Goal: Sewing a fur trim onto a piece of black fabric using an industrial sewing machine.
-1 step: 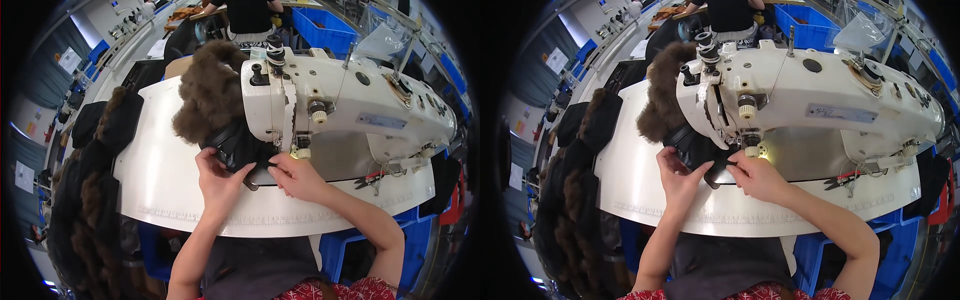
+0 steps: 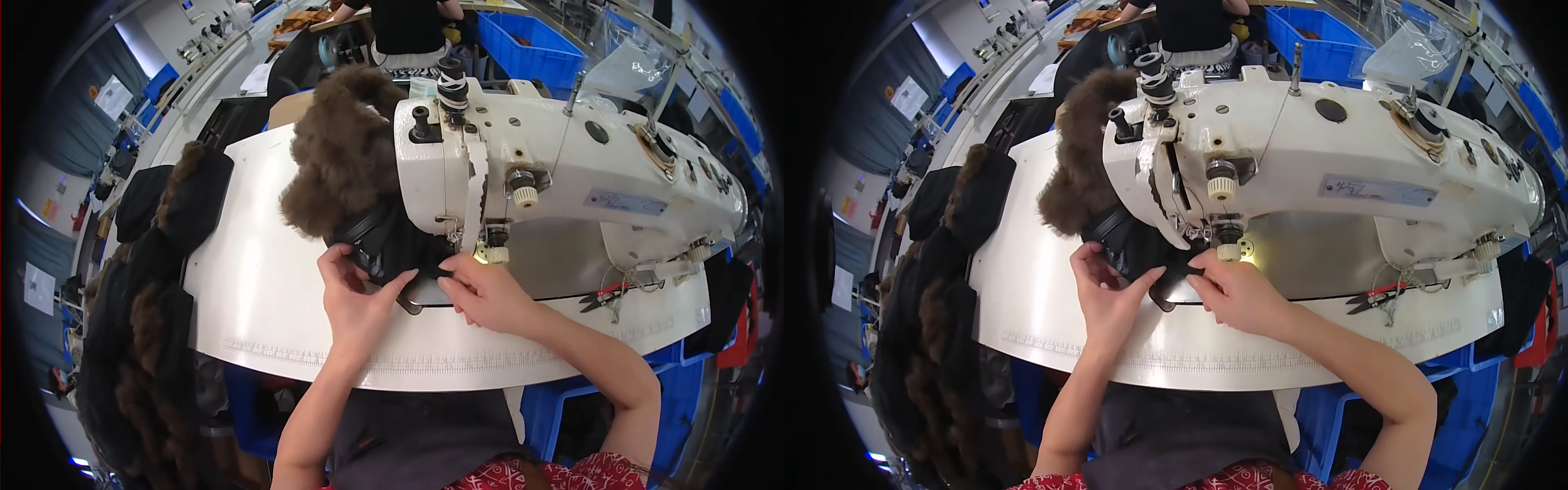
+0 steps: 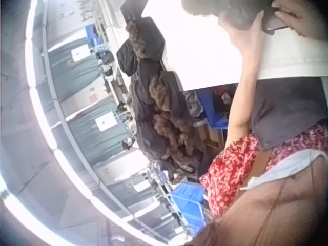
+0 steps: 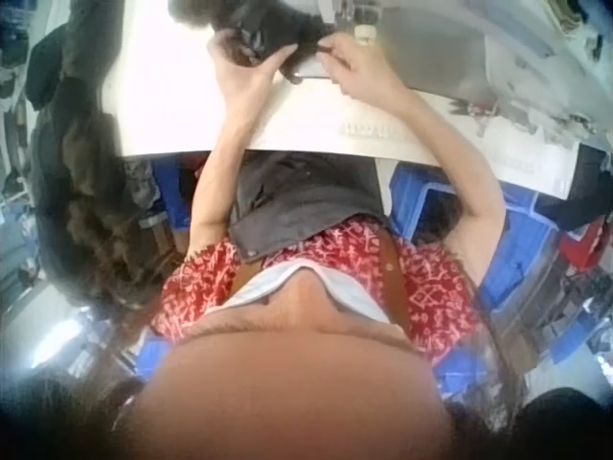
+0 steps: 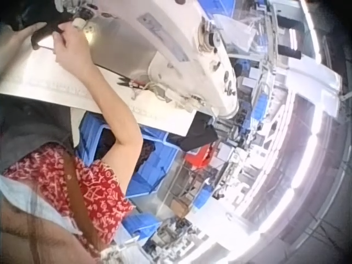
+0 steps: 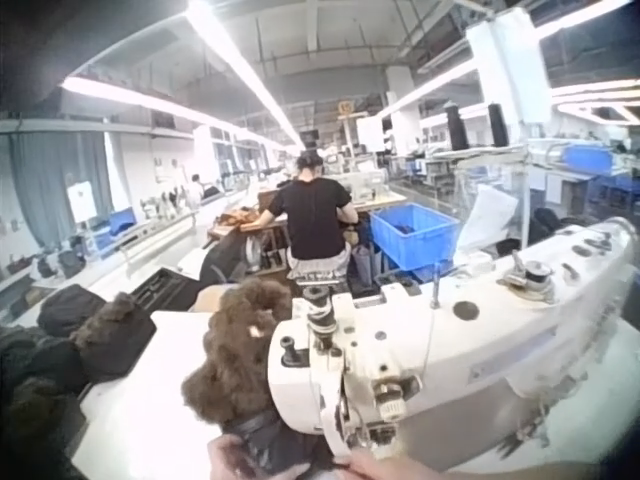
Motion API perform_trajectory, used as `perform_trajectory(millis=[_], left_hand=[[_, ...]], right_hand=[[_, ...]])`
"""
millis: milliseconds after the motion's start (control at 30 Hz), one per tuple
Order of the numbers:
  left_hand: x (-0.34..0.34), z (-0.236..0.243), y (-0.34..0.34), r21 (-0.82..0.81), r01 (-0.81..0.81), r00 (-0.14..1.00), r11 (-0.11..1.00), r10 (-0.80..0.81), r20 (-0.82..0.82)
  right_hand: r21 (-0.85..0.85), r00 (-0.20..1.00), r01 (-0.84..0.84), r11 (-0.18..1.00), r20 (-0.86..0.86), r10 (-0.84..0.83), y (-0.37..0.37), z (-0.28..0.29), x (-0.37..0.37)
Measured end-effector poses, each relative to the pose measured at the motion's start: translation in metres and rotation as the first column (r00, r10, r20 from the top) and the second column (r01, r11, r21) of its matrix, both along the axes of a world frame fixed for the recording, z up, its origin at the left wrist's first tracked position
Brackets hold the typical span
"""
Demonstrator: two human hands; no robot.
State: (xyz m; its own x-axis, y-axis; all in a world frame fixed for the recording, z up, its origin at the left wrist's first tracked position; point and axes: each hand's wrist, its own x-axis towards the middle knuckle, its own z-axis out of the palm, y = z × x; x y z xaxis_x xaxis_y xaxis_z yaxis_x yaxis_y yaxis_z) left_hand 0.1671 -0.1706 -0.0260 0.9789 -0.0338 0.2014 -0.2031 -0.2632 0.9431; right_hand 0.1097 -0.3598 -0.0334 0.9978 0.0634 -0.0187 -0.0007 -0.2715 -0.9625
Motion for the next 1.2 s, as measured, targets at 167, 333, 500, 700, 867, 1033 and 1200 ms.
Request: perform_trajectory(millis=[167, 333, 500, 700, 867, 1033, 1200], left_hand=[[-0.004, 0.0, 0.015, 0.391, -0.447, 0.368, 0.805, -0.233, 0.9], [0.001, 0.07, -0.006, 0.955, -0.222, 0.294, 0.196, -0.921, 0.257], [0.032, 0.102, -0.026, 0.971, 0.179, 0.468, -0.159, -0.854, -0.226], [0.054, 0.11, 0.003, 0.778, 0.623, 0.444, 0.081, -0.855, -0.267], [0.025, 0.068, 0.017, 0.91, 0.375, 0.602, 0.176, -0.793, -0.095], [0.033, 0.036, 0.025, 0.934, -0.012, 0.401, 0.358, -0.854, 0.333], [0.05, 0.019, 0.005, 0.756, -0.06, 0.17, 0.652, -0.74, 0.651]], right_hand=[[-0.019, 0.998, -0.044, 0.999, -0.056, 0.042, -0.003, 0.002, -0.005], [0.016, 0.992, -0.093, 0.996, -0.087, 0.094, -0.006, 0.009, 0.004], [0.077, 0.967, -0.064, 0.995, -0.242, 0.081, -0.013, 0.01, 0.006], [0.144, 0.917, -0.034, 0.989, -0.389, 0.088, -0.021, 0.026, 0.014], [0.066, 0.893, -0.029, 0.997, -0.446, 0.056, -0.02, 0.028, 0.013], [-0.036, 0.981, -0.132, 0.991, -0.147, 0.126, -0.018, -0.004, 0.008], [-0.171, 0.974, -0.159, 0.972, 0.136, 0.183, -0.018, -0.012, 0.003]])
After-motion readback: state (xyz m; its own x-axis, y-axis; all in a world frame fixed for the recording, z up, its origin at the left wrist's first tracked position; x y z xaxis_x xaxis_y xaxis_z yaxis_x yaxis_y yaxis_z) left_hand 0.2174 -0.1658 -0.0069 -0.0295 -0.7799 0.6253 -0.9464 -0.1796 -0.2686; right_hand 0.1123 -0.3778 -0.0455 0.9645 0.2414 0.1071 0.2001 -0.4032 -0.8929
